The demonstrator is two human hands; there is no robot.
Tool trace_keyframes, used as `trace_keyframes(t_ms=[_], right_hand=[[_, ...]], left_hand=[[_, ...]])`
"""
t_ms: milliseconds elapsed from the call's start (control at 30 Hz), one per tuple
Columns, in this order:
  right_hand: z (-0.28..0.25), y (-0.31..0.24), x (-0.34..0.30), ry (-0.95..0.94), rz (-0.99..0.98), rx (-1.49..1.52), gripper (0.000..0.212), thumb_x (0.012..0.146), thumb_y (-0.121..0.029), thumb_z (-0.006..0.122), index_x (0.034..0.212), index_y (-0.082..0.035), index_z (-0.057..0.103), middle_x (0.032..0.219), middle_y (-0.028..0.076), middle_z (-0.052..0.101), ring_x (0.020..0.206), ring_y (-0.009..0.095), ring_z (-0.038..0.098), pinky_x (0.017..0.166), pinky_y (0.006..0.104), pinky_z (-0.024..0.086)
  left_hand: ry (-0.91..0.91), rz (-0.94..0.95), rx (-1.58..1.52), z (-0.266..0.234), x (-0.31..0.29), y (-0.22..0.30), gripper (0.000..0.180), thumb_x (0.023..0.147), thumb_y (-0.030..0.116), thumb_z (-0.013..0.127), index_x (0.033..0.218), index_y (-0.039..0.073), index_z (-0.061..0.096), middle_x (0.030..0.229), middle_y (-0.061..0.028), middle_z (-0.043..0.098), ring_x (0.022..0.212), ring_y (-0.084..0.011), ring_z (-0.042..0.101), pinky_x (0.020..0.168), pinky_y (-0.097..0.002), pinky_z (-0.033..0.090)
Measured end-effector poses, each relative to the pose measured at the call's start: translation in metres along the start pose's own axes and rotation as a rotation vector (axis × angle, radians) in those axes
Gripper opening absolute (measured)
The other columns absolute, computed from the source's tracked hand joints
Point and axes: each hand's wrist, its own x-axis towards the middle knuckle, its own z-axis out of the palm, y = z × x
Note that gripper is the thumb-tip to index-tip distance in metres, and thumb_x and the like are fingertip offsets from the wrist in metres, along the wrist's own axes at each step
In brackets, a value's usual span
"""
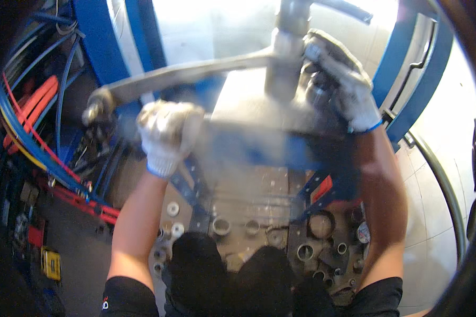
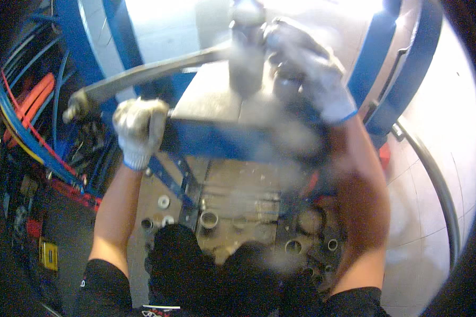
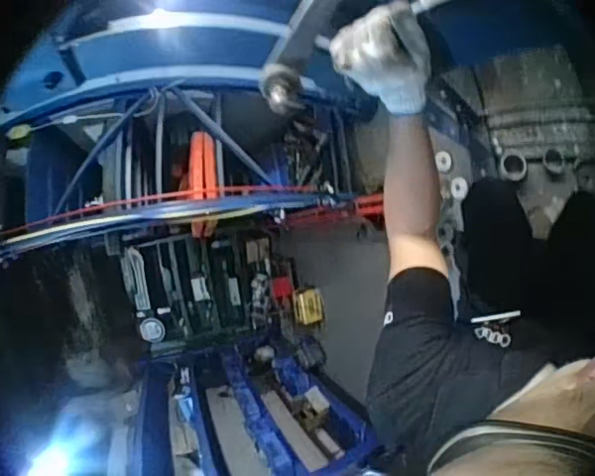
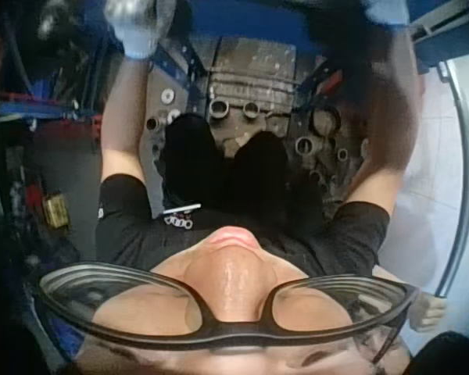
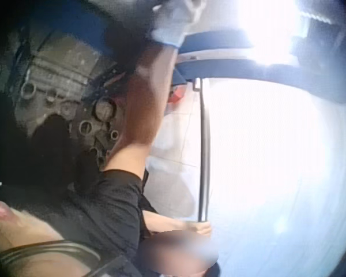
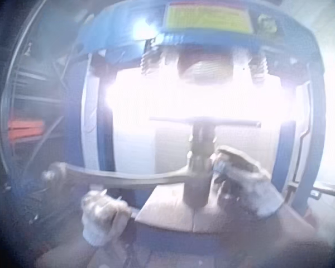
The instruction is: The person uses a hydraulic press to install cylindrical bushings into metal connecting rods. They place each bushing over the rod end, lower the press ram to seat it, then remove the rod and place it on the floor. The process repeats for multiple rods.
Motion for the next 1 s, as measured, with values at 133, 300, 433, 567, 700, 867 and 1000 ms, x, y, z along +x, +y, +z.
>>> trace_keyframes(t_ms=[133, 300, 433, 567, 700, 867, 1000], right_hand=[[0.012, -0.019, 0.0, -0.027, 0.262, 0.043, 0.039, 0.099, -0.026, 0.061, 0.133, -0.005, 0.06, 0.113, 0.007, 0.07, 0.086, 0.012, 0.067, 0.068, 0.0237, 0.054], [0.035, -0.034, -0.035, 0.151, 0.1, -0.151, 0.032, 0.09, -0.02, 0.071, 0.117, -0.003, 0.069, 0.109, 0.01, 0.068, 0.09, 0.016, 0.065, 0.073, 0.0281, 0.053], [0.029, -0.013, -0.029, 0.171, 0.104, -0.09, 0.035, 0.095, -0.027, 0.064, 0.122, -0.005, 0.067, 0.11, 0.008, 0.069, 0.086, 0.011, 0.064, 0.069, 0.0241, 0.052], [0.001, 0.0, -0.006, 0.108, 0.141, -0.13, 0.043, 0.099, -0.035, 0.06, 0.133, -0.008, 0.062, 0.111, 0.006, 0.07, 0.085, 0.01, 0.065, 0.069, 0.0229, 0.054], [-0.007, 0.0, -0.004, 0.186, 0.279, -0.005, 0.045, 0.095, -0.026, 0.067, 0.136, -0.007, 0.06, 0.11, 0.01, 0.071, 0.087, 0.013, 0.066, 0.073, 0.0242, 0.055], [0.012, -0.008, -0.007, 0.037, 0.108, 0.089, 0.045, 0.099, -0.017, 0.063, 0.139, -0.001, 0.054, 0.111, 0.014, 0.069, 0.084, 0.018, 0.068, 0.072, 0.0257, 0.057], [0.019, -0.015, -0.002, 0.087, 0.182, 0.02, 0.046, 0.099, -0.012, 0.059, 0.142, -0.001, 0.05, 0.116, 0.015, 0.067, 0.091, 0.019, 0.068, 0.072, 0.0267, 0.057]], left_hand=[[0.075, -0.009, -0.039, 0.007, 0.002, -0.003, 0.025, 0.088, 0.036, 0.071, 0.073, 0.016, 0.069, 0.065, -0.0051, 0.064, 0.061, -0.0251, 0.062, 0.061, -0.0394, 0.046], [-0.004, -0.096, -0.052, -0.007, 0.007, 0.008, 0.04, 0.092, 0.033, 0.063, 0.059, 0.01, 0.06, 0.06, -0.0121, 0.061, 0.06, -0.0338, 0.061, 0.064, -0.0449, 0.047], [-0.059, -0.135, -0.087, -0.019, 0.008, 0.013, 0.041, 0.093, 0.033, 0.061, 0.059, 0.01, 0.058, 0.059, -0.0132, 0.059, 0.059, -0.0342, 0.06, 0.062, -0.046, 0.046], [-0.071, -0.179, -0.071, -0.016, 0.006, 0.009, 0.041, 0.093, 0.034, 0.061, 0.059, 0.01, 0.058, 0.06, -0.0132, 0.059, 0.062, -0.0349, 0.061, 0.066, -0.0471, 0.045], [-0.102, -0.139, -0.037, -0.009, 0.006, 0.006, 0.024, 0.089, 0.03, 0.069, 0.076, 0.01, 0.073, 0.072, -0.0111, 0.07, 0.066, -0.0296, 0.068, 0.063, -0.0401, 0.052], [-0.196, -0.252, -0.146, -0.014, 0.016, 0.013, 0.018, 0.089, 0.023, 0.07, 0.08, 0.008, 0.074, 0.073, -0.0115, 0.071, 0.067, -0.0286, 0.069, 0.066, -0.0396, 0.053], [-0.289, -0.526, -0.32, -0.027, 0.024, 0.008, 0.033, 0.092, 0.035, 0.068, 0.093, 0.003, 0.072, 0.068, -0.0091, 0.066, 0.062, -0.0196, 0.064, 0.063, -0.0357, 0.051]])
